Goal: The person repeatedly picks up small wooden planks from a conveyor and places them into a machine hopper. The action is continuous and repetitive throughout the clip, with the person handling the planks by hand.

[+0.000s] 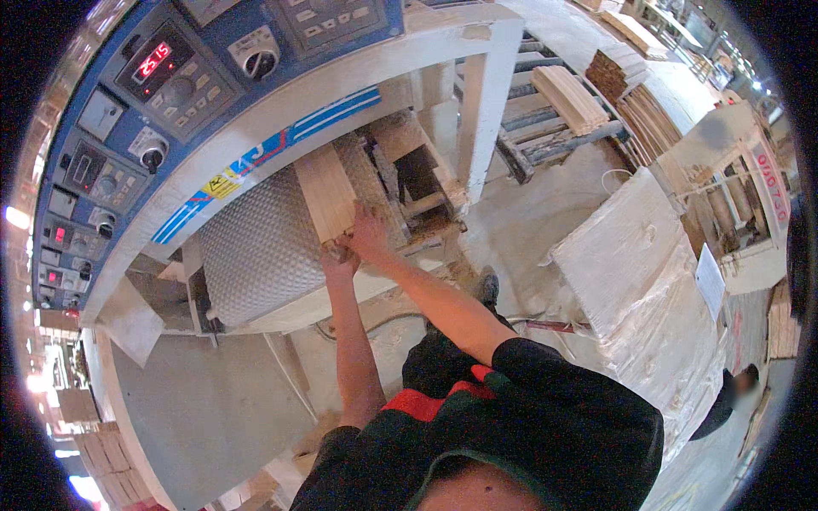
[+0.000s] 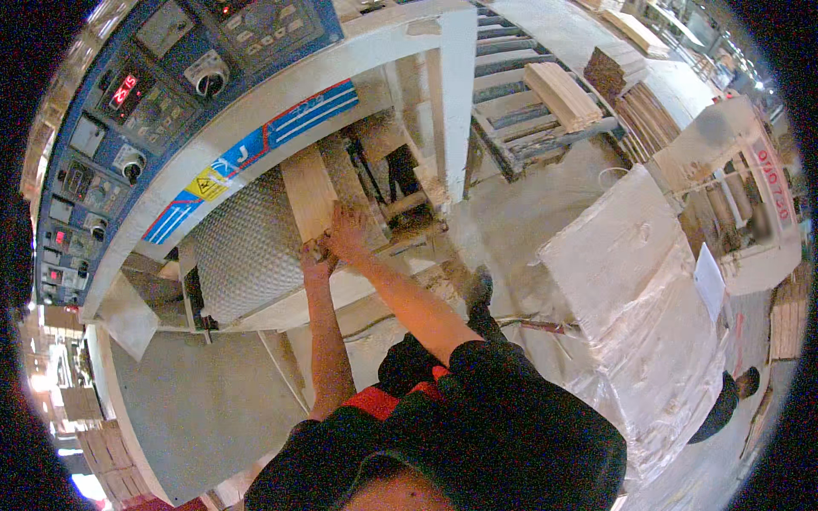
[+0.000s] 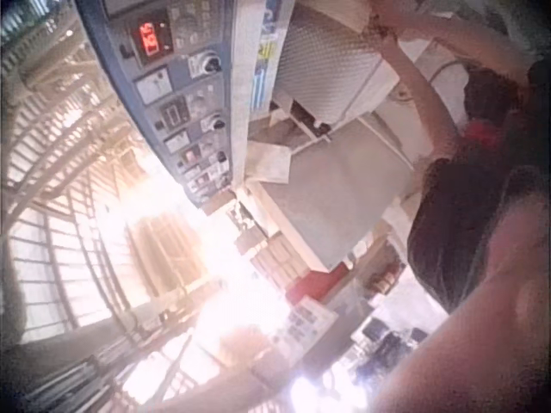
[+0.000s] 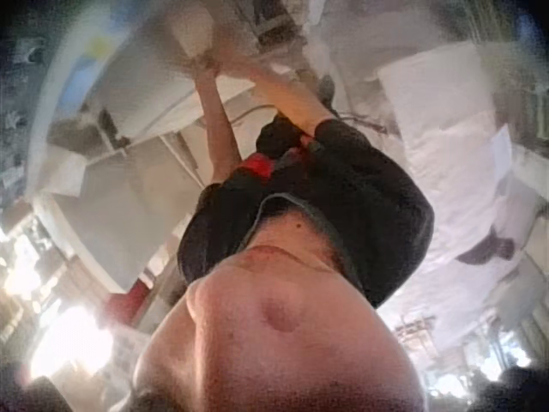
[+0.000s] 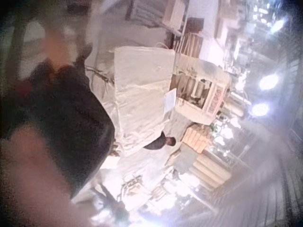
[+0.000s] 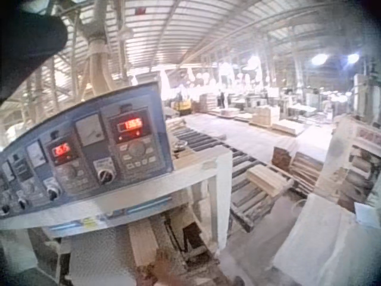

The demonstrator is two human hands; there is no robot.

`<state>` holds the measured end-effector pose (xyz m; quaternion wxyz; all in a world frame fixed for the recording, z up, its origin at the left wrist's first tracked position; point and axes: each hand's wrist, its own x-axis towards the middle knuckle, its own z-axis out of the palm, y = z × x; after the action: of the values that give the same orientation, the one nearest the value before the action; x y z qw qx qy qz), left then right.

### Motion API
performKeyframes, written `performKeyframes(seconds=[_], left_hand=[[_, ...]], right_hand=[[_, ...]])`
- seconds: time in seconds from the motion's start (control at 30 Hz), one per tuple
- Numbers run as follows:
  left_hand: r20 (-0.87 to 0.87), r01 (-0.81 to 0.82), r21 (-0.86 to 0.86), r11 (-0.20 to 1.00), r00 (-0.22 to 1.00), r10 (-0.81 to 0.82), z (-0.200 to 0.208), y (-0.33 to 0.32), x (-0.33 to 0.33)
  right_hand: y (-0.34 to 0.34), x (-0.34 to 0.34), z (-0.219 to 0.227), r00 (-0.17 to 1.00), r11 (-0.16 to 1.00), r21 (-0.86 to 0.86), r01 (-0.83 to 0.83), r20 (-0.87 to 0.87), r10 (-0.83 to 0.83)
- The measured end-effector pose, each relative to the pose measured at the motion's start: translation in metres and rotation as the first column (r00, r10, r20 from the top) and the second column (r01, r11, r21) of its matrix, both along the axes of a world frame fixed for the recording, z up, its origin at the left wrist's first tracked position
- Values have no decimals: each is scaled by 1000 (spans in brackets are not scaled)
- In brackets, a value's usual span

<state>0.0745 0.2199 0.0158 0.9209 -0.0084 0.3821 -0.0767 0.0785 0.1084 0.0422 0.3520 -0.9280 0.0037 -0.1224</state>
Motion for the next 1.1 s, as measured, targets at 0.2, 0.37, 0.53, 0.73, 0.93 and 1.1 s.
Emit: performKeyframes(seconds=[0.2,0.37,0.53,0.73,0.93,1.1], left_hand=[[39,36,321,946,998,-51,44,-27,-18],[256,-244,962,124,962,-93,21,-29,-16],[-131,-43,603,-796,980,-152,25,2,50],[55,-266,615,-743,953,-296,21,8,59],[4,-203,634,-747,966,-260,17,5,71],[-6,-254,526,-811,953,-303,4,22,81]], right_hand=[[-4,6,8,999,1000,6,30,-12,-30],[-26,0,39,971,974,95,-204,-106,214],[-23,16,18,978,997,-32,74,197,-66],[-20,38,17,993,991,-63,-117,7,117],[-18,55,2,994,990,-131,-61,80,72],[-4,57,11,997,995,52,80,-5,-80]])
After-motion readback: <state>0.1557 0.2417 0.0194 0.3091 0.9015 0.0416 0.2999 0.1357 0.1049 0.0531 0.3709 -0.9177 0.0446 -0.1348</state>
